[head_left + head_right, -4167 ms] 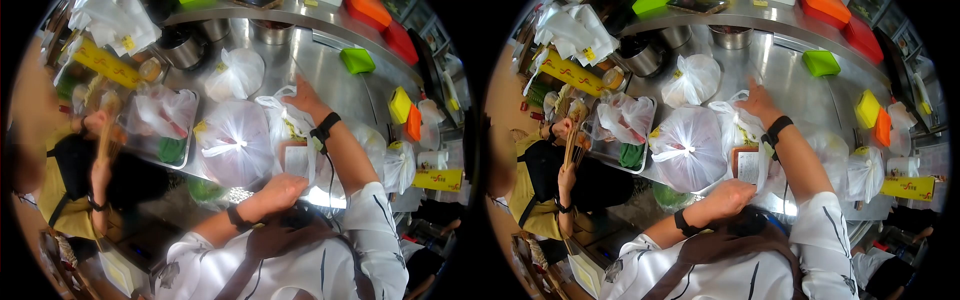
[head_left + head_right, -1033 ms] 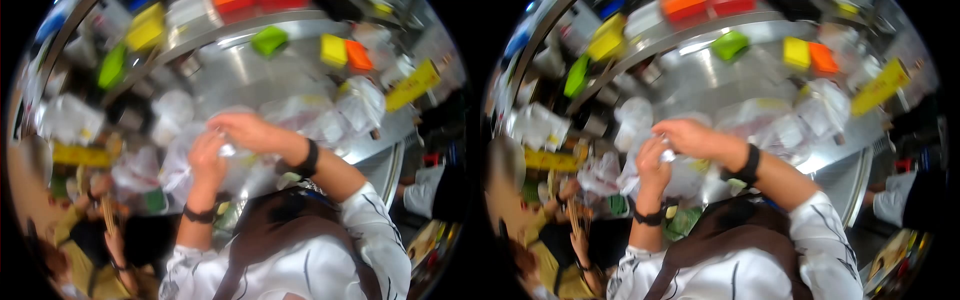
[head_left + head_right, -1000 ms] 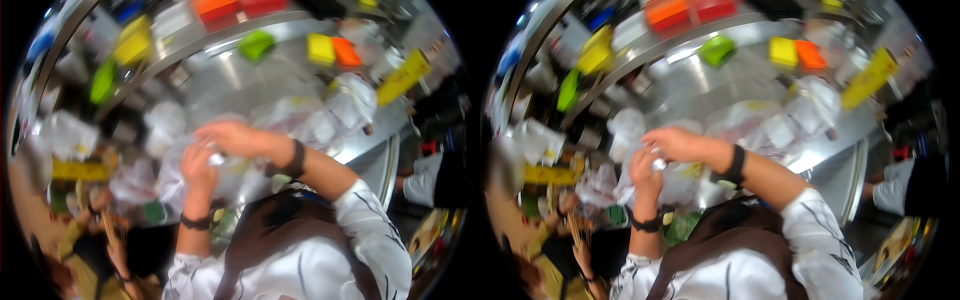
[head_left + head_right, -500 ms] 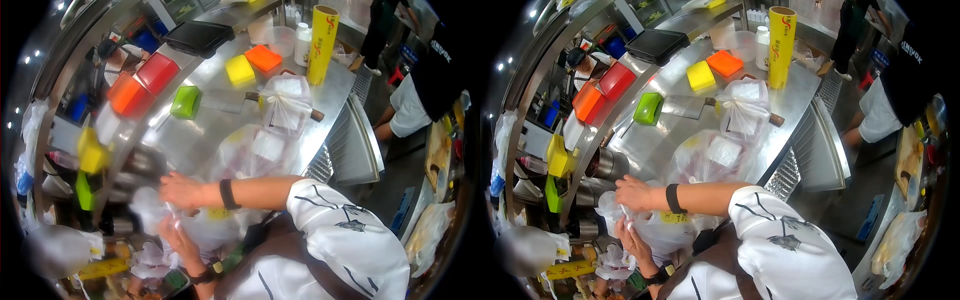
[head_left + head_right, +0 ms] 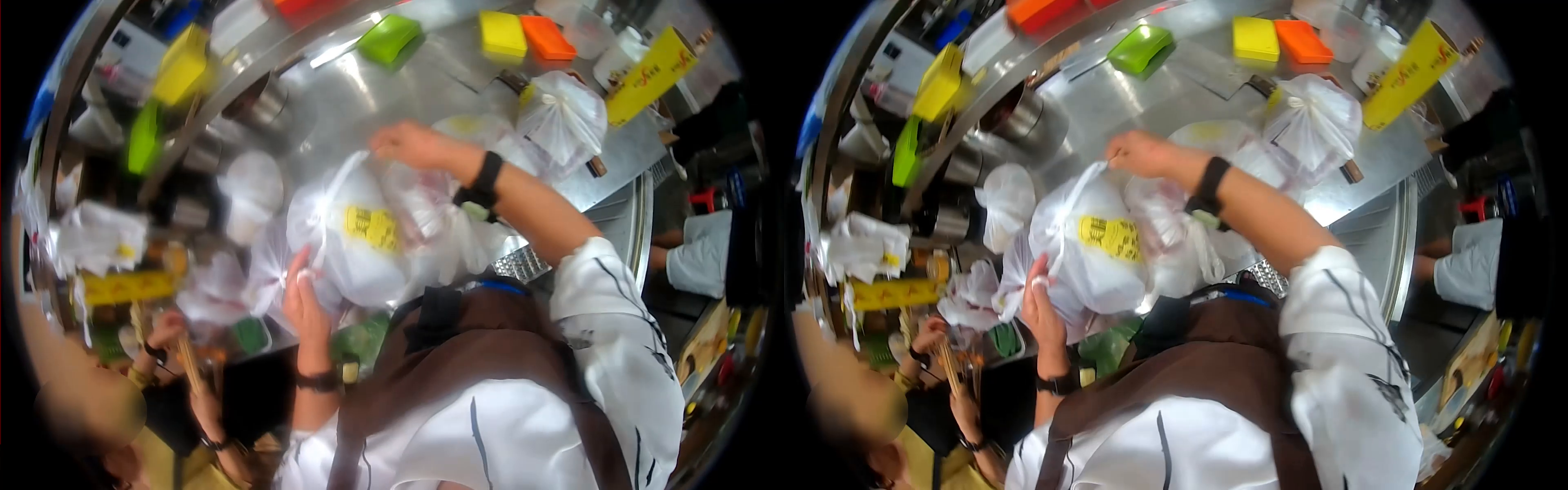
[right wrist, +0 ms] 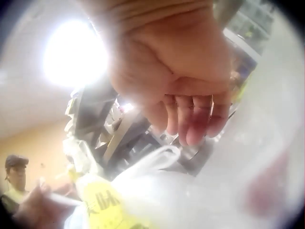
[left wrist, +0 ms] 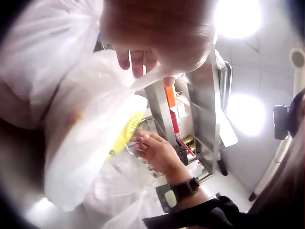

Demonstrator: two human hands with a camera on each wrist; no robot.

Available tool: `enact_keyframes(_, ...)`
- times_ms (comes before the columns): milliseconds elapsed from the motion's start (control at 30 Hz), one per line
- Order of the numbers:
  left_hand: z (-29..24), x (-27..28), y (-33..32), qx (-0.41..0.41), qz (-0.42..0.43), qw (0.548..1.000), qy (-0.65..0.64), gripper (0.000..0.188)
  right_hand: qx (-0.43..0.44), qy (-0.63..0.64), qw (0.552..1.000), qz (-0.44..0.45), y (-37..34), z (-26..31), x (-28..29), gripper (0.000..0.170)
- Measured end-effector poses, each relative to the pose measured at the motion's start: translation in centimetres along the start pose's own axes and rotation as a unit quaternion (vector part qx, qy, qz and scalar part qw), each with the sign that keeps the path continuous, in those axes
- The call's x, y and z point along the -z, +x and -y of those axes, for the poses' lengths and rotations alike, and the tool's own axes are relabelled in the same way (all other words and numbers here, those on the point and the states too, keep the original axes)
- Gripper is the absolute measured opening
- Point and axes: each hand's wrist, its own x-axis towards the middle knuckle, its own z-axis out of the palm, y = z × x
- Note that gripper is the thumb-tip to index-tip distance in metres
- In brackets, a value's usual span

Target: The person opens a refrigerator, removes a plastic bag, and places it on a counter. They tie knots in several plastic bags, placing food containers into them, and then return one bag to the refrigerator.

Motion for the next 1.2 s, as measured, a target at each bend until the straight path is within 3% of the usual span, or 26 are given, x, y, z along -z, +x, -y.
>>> enact_keyframes(67, -0.2, -1.7, 1.1, 0.030, -0.008, 0.998, -0.058, 0.034, -0.084, -0.041, 0.994, 0.055, -1.5, 2.9, 2.7, 0.021)
enact_keyframes(133, -0.2, -3.0, 2.1, 0.036, -0.013, 0.992, -0.119, 0.035, -0.126, 0.014, 0.991, 0.048, -2.6, 3.7, 3.6, 0.017)
enact_keyframes(233, 0.2, -3.4, 3.4, 0.048, -0.038, 0.990, -0.128, 0.037, -0.097, 0.036, 0.995, -0.003, -4.4, 5.0, 3.7, 0.019)
enact_keyframes(367, 0.8, -3.3, 3.8, 0.098, -0.033, 0.981, -0.166, 0.038, -0.119, -0.011, 0.992, 0.040, -8.9, 6.1, 2.3, 0.016)
enact_keyframes(433, 1.2, -3.3, 3.7, 0.084, -0.016, 0.983, -0.163, 0.033, 0.023, -0.292, 0.948, 0.120, -11.9, 3.8, 1.3, 0.014)
enact_keyframes(500, 1.4, -3.4, 3.4, 0.072, 0.002, 0.984, -0.162, 0.032, 0.039, -0.293, 0.948, 0.117, -14.0, 3.3, 1.4, 0.016)
enact_keyframes(600, 0.9, -3.9, 2.6, 0.040, -0.002, 0.986, -0.161, 0.048, 0.055, -0.288, 0.949, 0.112, -15.1, 3.4, 1.6, 0.021)
enact_keyframes(667, -0.2, -4.0, 2.4, -0.064, -0.064, 0.995, -0.046, 0.066, 0.050, -0.283, 0.952, 0.103, -15.4, 4.5, 1.7, 0.023)
enact_keyframes(700, -1.0, -3.6, 2.2, -0.128, -0.080, 0.989, 0.003, 0.068, 0.070, -0.254, 0.964, 0.027, -15.4, 5.5, 1.7, 0.025)
enact_keyframes(733, -2.0, -3.2, 2.0, -0.129, -0.079, 0.989, -0.002, 0.068, 0.089, -0.224, 0.969, -0.048, -15.6, 6.2, 1.9, 0.027)
enact_keyframes(767, -3.1, -2.9, 1.7, -0.211, -0.077, 0.973, 0.046, 0.064, 0.086, -0.230, 0.968, -0.047, -16.0, 6.5, 2.2, 0.027)
enact_keyframes(800, -4.1, -2.7, 1.7, -0.291, -0.076, 0.949, 0.093, 0.060, 0.057, -0.241, 0.964, -0.101, -16.5, 6.7, 2.5, 0.028)
enact_keyframes(833, -5.4, -3.1, 1.9, -0.307, -0.019, 0.948, 0.086, 0.046, 0.028, -0.251, 0.955, -0.154, -17.0, 6.9, 2.8, 0.029)
enact_keyframes(867, -5.6, -4.4, 2.0, -0.285, 0.057, 0.957, 0.027, 0.040, 0.027, -0.256, 0.954, -0.154, -17.8, 6.9, 3.0, 0.029)
enact_keyframes(900, -5.8, -6.1, 2.3, -0.261, 0.133, 0.956, -0.031, 0.035, -0.033, -0.245, 0.952, -0.179, -18.7, 6.6, 3.0, 0.031)
enact_keyframes(933, -5.8, -8.1, 2.3, -0.216, 0.186, 0.959, -0.011, 0.037, -0.093, -0.231, 0.947, -0.204, -19.4, 6.2, 3.0, 0.032)
enact_keyframes(967, -5.7, -10.1, 2.2, -0.171, 0.237, 0.956, 0.011, 0.038, -0.093, -0.233, 0.945, -0.207, -19.9, 5.8, 2.9, 0.032)
enact_keyframes(1033, -4.4, -14.2, 2.4, -0.189, 0.244, 0.950, 0.038, 0.041, -0.045, -0.309, 0.935, -0.168, -20.8, 5.3, 3.1, 0.038)
enact_keyframes(1133, -3.0, -18.2, 2.5, -0.209, 0.247, 0.942, 0.093, 0.048, -0.050, -0.370, 0.917, -0.143, -20.6, 6.7, 2.4, 0.043)
enact_keyframes(1200, -2.7, -19.5, 2.6, -0.214, 0.244, 0.938, 0.121, 0.051, -0.048, -0.368, 0.912, -0.173, -20.8, 6.4, 1.9, 0.044)
